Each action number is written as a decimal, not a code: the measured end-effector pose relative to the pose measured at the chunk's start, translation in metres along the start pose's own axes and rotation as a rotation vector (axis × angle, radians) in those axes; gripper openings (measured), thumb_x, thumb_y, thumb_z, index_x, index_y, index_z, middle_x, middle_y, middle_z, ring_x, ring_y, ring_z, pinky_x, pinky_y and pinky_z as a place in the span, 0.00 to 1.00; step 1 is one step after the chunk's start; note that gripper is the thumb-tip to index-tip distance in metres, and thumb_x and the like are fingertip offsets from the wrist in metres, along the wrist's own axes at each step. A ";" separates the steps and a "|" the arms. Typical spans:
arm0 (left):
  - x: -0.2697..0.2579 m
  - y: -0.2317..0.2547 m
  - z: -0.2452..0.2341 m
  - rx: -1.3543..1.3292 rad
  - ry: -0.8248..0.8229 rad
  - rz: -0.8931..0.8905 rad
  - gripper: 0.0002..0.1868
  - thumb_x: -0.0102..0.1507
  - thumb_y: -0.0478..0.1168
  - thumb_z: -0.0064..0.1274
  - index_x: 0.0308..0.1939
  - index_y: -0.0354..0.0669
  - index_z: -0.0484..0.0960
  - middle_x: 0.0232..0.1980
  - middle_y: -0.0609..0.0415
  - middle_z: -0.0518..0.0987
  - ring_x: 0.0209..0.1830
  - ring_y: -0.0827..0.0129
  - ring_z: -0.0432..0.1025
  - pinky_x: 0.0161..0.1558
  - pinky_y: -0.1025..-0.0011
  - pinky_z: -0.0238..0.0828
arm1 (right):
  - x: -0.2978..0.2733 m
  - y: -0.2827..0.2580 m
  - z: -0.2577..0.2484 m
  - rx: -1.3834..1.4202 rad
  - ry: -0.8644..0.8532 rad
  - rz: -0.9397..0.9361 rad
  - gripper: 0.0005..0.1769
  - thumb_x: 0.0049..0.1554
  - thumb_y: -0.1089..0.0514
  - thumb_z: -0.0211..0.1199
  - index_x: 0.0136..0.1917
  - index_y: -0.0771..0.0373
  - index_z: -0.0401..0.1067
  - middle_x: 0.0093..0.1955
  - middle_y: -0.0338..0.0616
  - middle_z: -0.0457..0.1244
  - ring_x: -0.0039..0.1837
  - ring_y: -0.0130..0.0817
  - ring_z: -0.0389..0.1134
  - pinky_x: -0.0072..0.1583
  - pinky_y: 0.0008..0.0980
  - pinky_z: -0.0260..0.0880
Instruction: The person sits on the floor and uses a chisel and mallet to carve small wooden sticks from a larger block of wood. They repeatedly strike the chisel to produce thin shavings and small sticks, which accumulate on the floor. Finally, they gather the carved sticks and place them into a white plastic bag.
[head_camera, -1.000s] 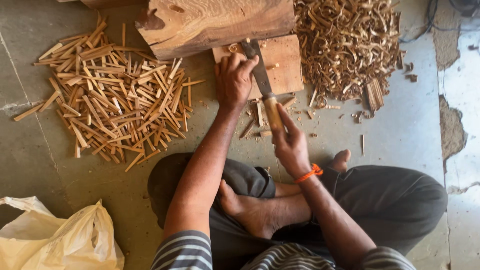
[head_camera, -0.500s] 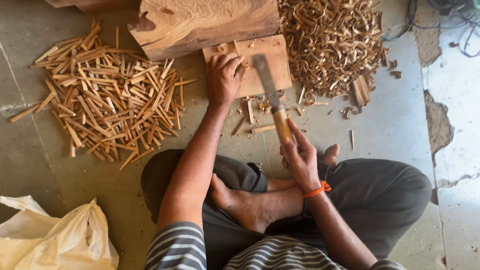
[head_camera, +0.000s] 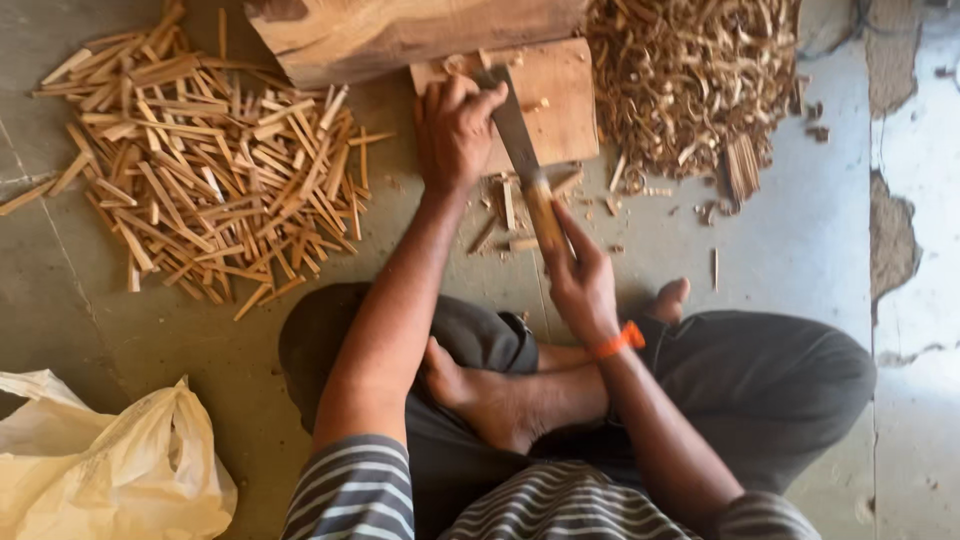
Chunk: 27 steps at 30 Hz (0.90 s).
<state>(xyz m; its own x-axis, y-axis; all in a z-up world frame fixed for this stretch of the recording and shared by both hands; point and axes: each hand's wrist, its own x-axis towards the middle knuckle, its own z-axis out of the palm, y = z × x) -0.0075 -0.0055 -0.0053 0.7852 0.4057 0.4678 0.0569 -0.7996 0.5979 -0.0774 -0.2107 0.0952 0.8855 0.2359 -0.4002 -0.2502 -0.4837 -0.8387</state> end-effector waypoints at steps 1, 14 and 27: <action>0.005 0.001 -0.001 0.008 0.021 0.012 0.15 0.55 0.35 0.66 0.44 0.60 0.89 0.41 0.61 0.74 0.46 0.62 0.68 0.50 0.58 0.64 | 0.011 0.000 0.003 0.006 0.020 0.009 0.27 0.65 0.57 0.56 0.77 0.57 0.64 0.35 0.33 0.60 0.35 0.20 0.58 0.37 0.24 0.60; 0.000 -0.007 0.007 -0.013 0.071 0.029 0.14 0.57 0.32 0.63 0.43 0.58 0.88 0.42 0.60 0.75 0.45 0.62 0.69 0.47 0.59 0.64 | 0.013 -0.009 0.006 0.022 -0.031 -0.134 0.29 0.66 0.56 0.54 0.79 0.59 0.61 0.36 0.32 0.60 0.35 0.18 0.58 0.37 0.23 0.63; 0.000 -0.039 0.040 -0.248 0.202 -0.027 0.06 0.68 0.43 0.63 0.46 0.49 0.84 0.47 0.59 0.84 0.47 0.73 0.76 0.51 0.71 0.74 | -0.048 0.054 -0.049 0.261 0.064 -0.087 0.33 0.67 0.52 0.52 0.83 0.60 0.53 0.35 0.33 0.59 0.33 0.18 0.57 0.35 0.20 0.58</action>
<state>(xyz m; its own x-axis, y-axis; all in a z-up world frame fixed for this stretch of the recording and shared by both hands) 0.0149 0.0078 -0.0552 0.6460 0.5249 0.5543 -0.0951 -0.6651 0.7407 -0.1145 -0.2890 0.0876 0.9287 0.2096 -0.3059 -0.2577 -0.2285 -0.9388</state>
